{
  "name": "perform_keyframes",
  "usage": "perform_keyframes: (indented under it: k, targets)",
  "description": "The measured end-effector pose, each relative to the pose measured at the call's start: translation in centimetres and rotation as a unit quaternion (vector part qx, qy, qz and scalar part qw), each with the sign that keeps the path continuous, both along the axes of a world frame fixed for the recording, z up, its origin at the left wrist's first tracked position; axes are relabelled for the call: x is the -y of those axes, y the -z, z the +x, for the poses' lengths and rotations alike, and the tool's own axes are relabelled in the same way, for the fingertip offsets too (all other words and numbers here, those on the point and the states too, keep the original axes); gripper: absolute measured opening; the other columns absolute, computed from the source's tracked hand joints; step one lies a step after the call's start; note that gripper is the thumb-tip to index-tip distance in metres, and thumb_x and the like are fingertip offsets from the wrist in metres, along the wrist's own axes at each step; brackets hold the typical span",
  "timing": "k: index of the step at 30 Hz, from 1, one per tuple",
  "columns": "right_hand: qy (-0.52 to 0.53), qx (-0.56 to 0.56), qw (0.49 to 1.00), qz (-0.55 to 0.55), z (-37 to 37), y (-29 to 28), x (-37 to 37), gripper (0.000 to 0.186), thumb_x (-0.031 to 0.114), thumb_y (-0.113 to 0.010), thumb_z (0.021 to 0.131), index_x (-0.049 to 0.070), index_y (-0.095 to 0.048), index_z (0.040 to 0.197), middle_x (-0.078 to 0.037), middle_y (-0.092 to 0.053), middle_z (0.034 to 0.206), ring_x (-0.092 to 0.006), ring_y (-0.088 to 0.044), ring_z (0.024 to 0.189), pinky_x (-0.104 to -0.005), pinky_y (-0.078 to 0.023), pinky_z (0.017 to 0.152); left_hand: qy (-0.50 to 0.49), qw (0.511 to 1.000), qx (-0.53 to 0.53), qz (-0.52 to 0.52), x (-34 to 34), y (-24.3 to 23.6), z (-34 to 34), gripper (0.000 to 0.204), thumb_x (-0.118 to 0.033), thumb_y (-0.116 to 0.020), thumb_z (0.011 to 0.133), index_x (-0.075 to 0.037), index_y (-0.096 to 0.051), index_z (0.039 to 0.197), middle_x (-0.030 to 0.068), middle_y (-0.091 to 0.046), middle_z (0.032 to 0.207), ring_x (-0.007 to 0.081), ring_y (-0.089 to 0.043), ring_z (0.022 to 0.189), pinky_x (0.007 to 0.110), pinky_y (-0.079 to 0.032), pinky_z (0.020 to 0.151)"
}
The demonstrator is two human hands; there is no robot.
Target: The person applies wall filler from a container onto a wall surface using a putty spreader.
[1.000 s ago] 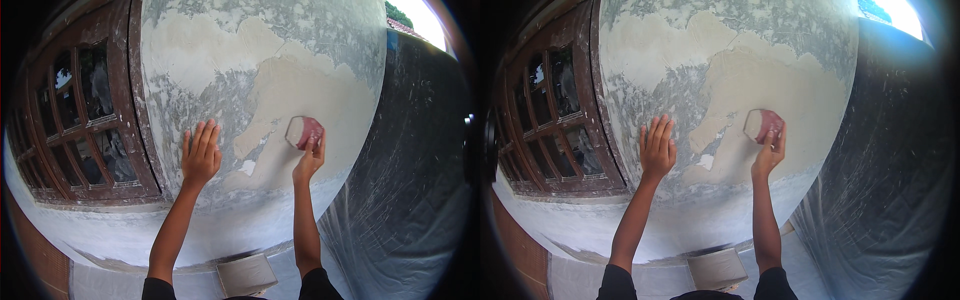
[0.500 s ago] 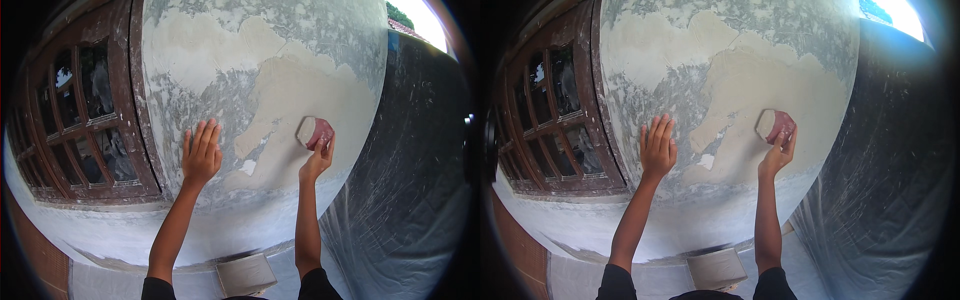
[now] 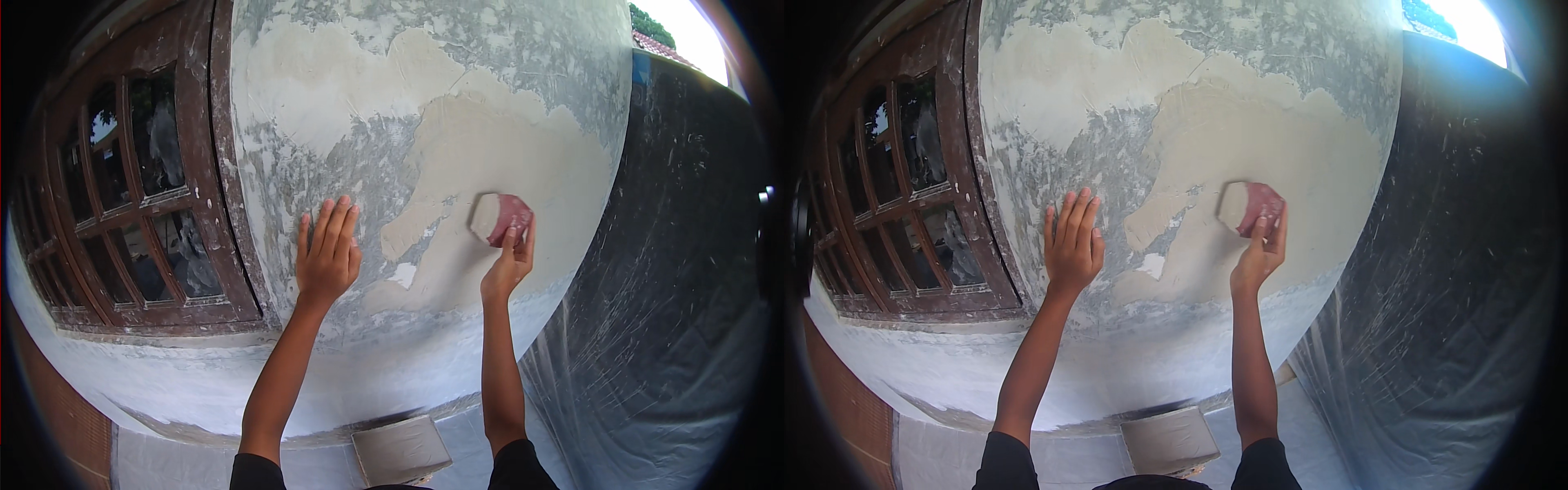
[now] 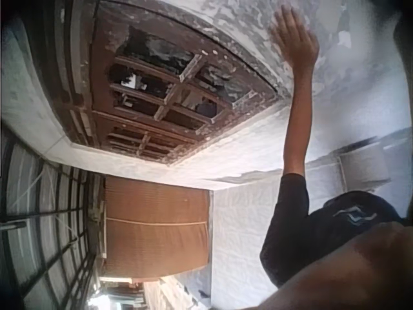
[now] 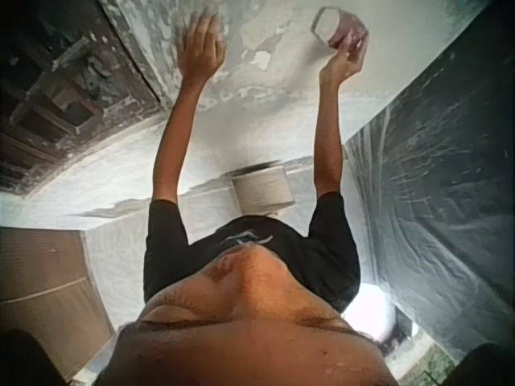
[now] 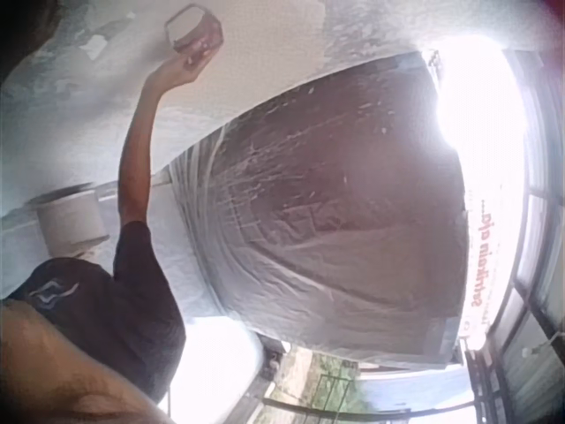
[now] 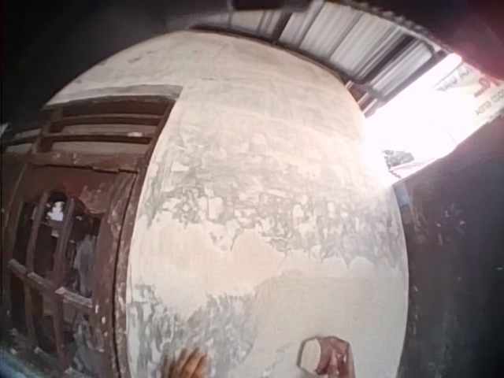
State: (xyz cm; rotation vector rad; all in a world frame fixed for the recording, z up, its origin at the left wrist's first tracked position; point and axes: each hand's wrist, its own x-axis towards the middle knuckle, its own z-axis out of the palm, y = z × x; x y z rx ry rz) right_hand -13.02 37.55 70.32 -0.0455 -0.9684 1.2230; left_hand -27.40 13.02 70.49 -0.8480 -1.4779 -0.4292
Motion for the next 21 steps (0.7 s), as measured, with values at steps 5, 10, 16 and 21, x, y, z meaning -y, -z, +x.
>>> perform_keyframes:
  k: [5, 10, 16, 21]
  targets:
    - [0.010, 0.064, 0.997, 0.037, -0.3, -0.4, 1.0, 0.048, 0.010, -0.057, 0.100, 0.000, -0.044, 0.146, -0.013, -0.051, 0.144, -0.0197, -0.053, 0.124, -0.0321, -0.042, 0.103, -0.001, 1.000, 0.005, 0.001, 0.2, -0.1, -0.1, 0.044, -0.014, -0.049, 0.093, -0.010, -0.056, 0.136, 0.0057, -0.053, 0.145, 0.0228, -0.045, 0.138, 0.048, -0.025, 0.119]
    - [0.008, 0.020, 0.999, 0.028, -0.3, 0.0, 0.8, 0.048, 0.009, -0.056, 0.100, 0.001, -0.044, 0.146, -0.015, -0.052, 0.142, -0.0179, -0.055, 0.119, -0.0305, -0.044, 0.100, 0.001, 1.000, 0.003, -0.001, 0.2, 0.0, -0.1, 0.044, -0.014, -0.049, 0.093, -0.010, -0.055, 0.136, 0.0055, -0.053, 0.145, 0.0227, -0.045, 0.138, 0.048, -0.025, 0.119]
    - [0.005, -0.030, 0.999, -0.020, 0.1, -0.3, 0.2, 0.048, 0.010, -0.058, 0.100, 0.001, -0.046, 0.145, -0.014, -0.055, 0.139, -0.0176, -0.057, 0.115, -0.0309, -0.046, 0.097, 0.005, 1.000, 0.005, 0.001, 0.0, 0.0, 0.0, 0.043, -0.014, -0.049, 0.093, -0.010, -0.056, 0.136, 0.0057, -0.053, 0.145, 0.0229, -0.045, 0.138, 0.049, -0.025, 0.119]
    - [0.030, 0.053, 0.996, 0.072, -0.6, 0.1, 0.8, 0.048, 0.008, -0.056, 0.100, 0.002, -0.045, 0.146, -0.014, -0.054, 0.140, -0.0164, -0.058, 0.113, -0.0286, -0.047, 0.093, 0.003, 1.000, 0.007, 0.000, 0.1, -0.1, 0.0, 0.043, -0.014, -0.049, 0.093, -0.010, -0.056, 0.136, 0.0057, -0.053, 0.145, 0.0230, -0.045, 0.138, 0.049, -0.025, 0.119]
